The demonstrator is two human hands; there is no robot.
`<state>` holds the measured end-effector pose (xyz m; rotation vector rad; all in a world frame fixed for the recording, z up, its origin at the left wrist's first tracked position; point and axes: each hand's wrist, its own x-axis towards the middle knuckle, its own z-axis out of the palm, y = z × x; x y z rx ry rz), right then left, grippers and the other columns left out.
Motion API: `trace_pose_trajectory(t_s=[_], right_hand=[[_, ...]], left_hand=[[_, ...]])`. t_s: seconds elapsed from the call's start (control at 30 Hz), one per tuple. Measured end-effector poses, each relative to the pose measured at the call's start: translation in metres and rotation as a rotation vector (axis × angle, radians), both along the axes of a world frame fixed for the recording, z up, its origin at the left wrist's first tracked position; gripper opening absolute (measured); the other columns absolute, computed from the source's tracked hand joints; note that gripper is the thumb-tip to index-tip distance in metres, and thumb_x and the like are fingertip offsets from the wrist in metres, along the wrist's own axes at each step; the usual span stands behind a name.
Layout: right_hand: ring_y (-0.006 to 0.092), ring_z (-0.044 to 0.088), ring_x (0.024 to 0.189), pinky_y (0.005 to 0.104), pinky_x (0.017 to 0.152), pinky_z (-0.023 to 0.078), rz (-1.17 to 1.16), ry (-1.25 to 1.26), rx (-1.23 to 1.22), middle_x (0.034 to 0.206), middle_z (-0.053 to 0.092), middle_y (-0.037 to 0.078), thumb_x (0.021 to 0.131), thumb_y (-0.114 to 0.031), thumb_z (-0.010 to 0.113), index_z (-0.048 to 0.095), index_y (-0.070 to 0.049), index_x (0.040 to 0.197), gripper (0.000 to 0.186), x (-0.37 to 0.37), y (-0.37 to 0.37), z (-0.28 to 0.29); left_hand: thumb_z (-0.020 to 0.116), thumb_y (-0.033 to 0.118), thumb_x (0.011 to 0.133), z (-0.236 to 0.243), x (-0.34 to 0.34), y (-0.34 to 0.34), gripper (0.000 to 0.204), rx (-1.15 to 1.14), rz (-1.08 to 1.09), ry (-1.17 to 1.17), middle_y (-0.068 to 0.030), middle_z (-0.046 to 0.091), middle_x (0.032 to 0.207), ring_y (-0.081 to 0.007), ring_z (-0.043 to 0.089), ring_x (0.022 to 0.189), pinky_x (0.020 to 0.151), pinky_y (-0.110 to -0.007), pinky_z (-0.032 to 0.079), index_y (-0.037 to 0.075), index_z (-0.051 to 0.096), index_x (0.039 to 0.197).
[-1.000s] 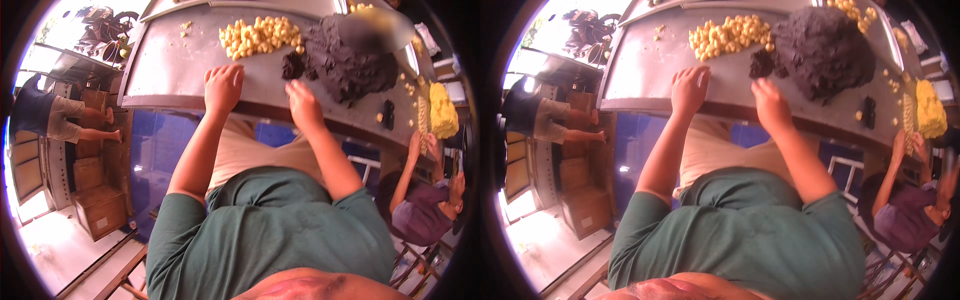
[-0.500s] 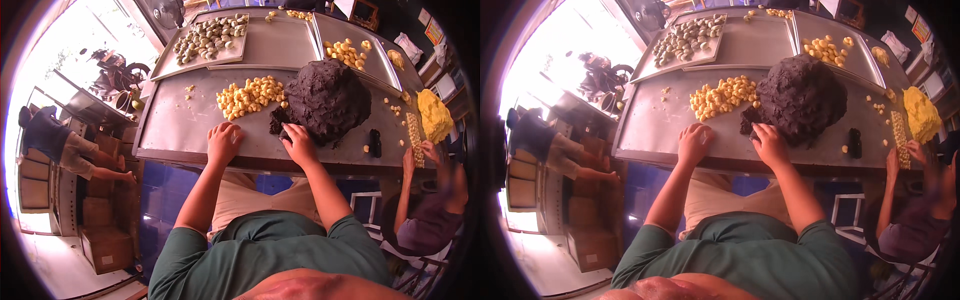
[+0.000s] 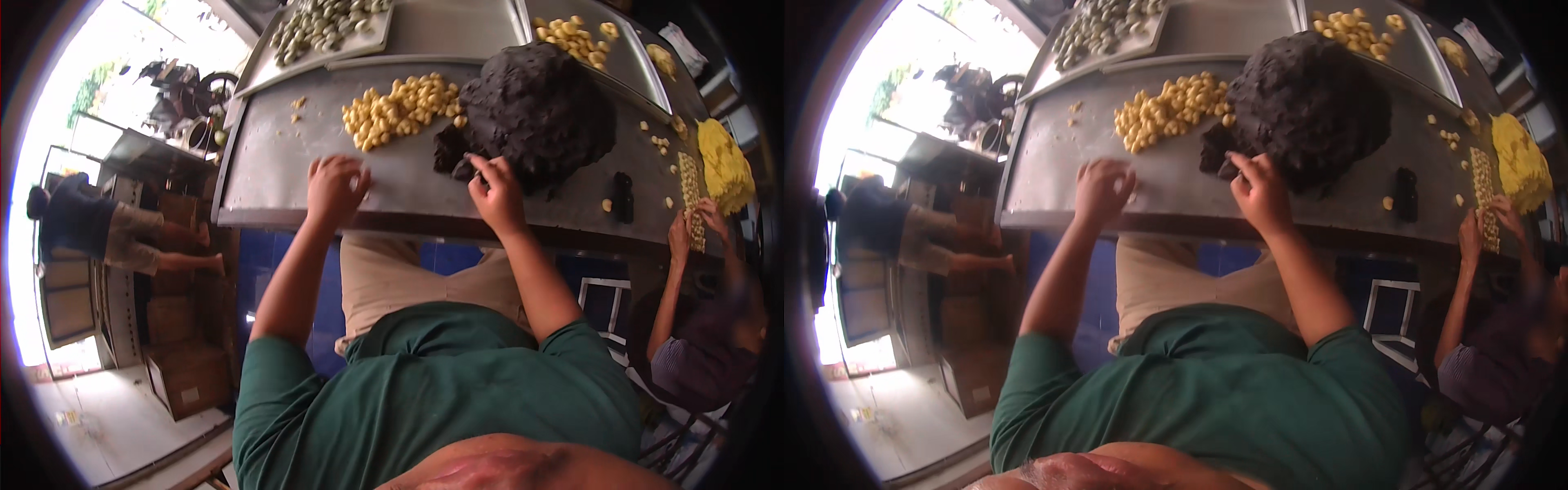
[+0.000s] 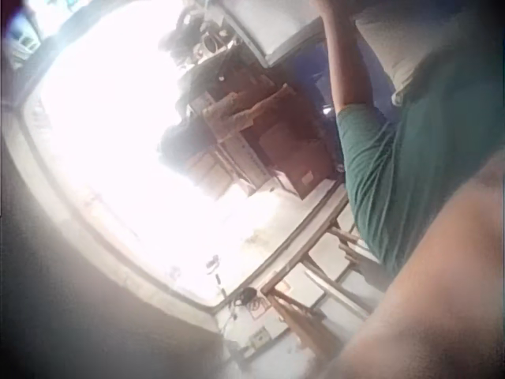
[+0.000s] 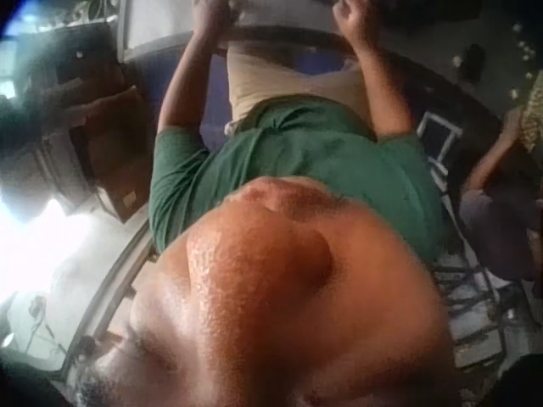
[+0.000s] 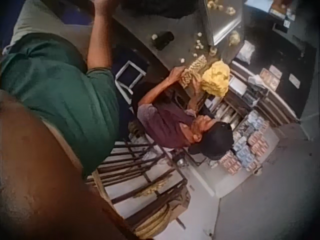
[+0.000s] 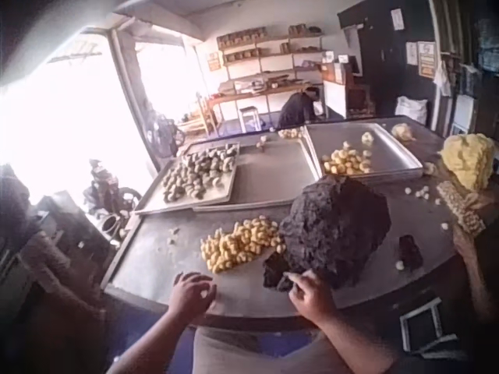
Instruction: The person picks up a small piece of light-colored dough, flattens it by hand, takes a small piece of dark-colored filling, places the filling onto the dough, and wraps the dough around the filling before setting the assembled piece back onto the table.
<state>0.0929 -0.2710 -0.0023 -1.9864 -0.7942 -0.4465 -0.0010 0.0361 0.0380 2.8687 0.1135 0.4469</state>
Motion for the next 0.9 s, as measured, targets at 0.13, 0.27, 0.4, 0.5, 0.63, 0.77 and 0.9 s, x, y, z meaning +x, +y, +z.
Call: trace_pose_trajectory(t_s=[0.13, 0.27, 0.4, 0.5, 0.63, 0.77, 0.9], right_hand=[[0.0313, 0.062, 0.093, 0.0391, 0.082, 0.053, -0.033, -0.040, -0.016, 0.106, 0.058, 0.014, 0.081, 0.001, 0.068, 0.067, -0.011, 0.127, 0.047, 0.003, -0.004, -0.001], [0.0323, 0.062, 0.102, 0.0400, 0.087, 0.054, -0.039, 0.008, -0.037, 0.115, 0.057, 0.015, 0.081, 0.003, 0.068, 0.067, -0.012, 0.128, 0.049, 0.001, -0.002, -0.001], [0.0334, 0.063, 0.104, 0.0406, 0.088, 0.054, -0.032, 0.006, -0.011, 0.119, 0.058, 0.015, 0.081, 0.007, 0.067, 0.067, -0.011, 0.124, 0.047, -0.001, 0.000, -0.004], [0.0343, 0.064, 0.105, 0.0410, 0.087, 0.054, -0.036, -0.076, 0.001, 0.120, 0.062, 0.015, 0.082, 0.007, 0.069, 0.068, -0.009, 0.121, 0.042, 0.007, 0.000, -0.002], [0.0353, 0.068, 0.093, 0.0422, 0.080, 0.056, -0.080, 0.048, 0.003, 0.100, 0.070, 0.013, 0.081, -0.001, 0.077, 0.070, -0.007, 0.110, 0.031, 0.004, 0.001, 0.003], [0.0367, 0.069, 0.089, 0.0434, 0.075, 0.055, -0.099, 0.079, 0.040, 0.096, 0.070, 0.014, 0.079, -0.005, 0.080, 0.070, -0.008, 0.105, 0.028, 0.010, -0.007, -0.008], [0.0361, 0.069, 0.095, 0.0413, 0.082, 0.057, -0.034, 0.089, 0.063, 0.105, 0.070, 0.014, 0.084, -0.004, 0.076, 0.069, -0.007, 0.110, 0.027, 0.011, -0.002, -0.007]], left_hand=[[0.065, 0.036, 0.095, 0.002, 0.074, -0.021, 0.026, -0.073, 0.048, -0.249, -0.0068, 0.071, 0.097, -0.0310, 0.063, 0.103, 0.098, -0.045, 0.043, 0.013, 0.073, 0.088], [0.062, 0.032, 0.096, -0.017, 0.089, -0.038, 0.023, 0.053, 0.006, -0.346, -0.0047, 0.066, 0.090, -0.0293, 0.061, 0.100, 0.096, -0.043, 0.042, 0.014, 0.070, 0.084], [0.058, 0.033, 0.096, -0.037, 0.101, -0.014, 0.025, 0.099, 0.163, -0.295, -0.0025, 0.066, 0.092, -0.0264, 0.062, 0.100, 0.094, -0.043, 0.041, 0.016, 0.070, 0.084], [0.059, 0.038, 0.095, -0.036, 0.099, -0.014, 0.026, 0.047, 0.348, -0.371, -0.0006, 0.065, 0.088, -0.0237, 0.062, 0.094, 0.092, -0.042, 0.040, 0.019, 0.070, 0.081], [0.059, 0.031, 0.097, -0.027, 0.073, -0.028, 0.024, 0.225, -0.036, -0.344, -0.0053, 0.069, 0.087, -0.0281, 0.063, 0.089, 0.088, -0.043, 0.041, 0.016, 0.070, 0.082], [0.055, 0.011, 0.103, 0.012, 0.069, -0.023, 0.016, -0.442, 0.111, -0.396, -0.0102, 0.072, 0.094, -0.0250, 0.069, 0.088, 0.081, -0.037, 0.053, 0.006, 0.070, 0.101], [0.050, 0.023, 0.106, 0.169, -0.025, 0.000, 0.027, -0.206, -0.097, -0.788, -0.0103, 0.069, 0.117, -0.0207, 0.064, 0.108, 0.099, -0.039, 0.044, 0.006, 0.067, 0.118]])
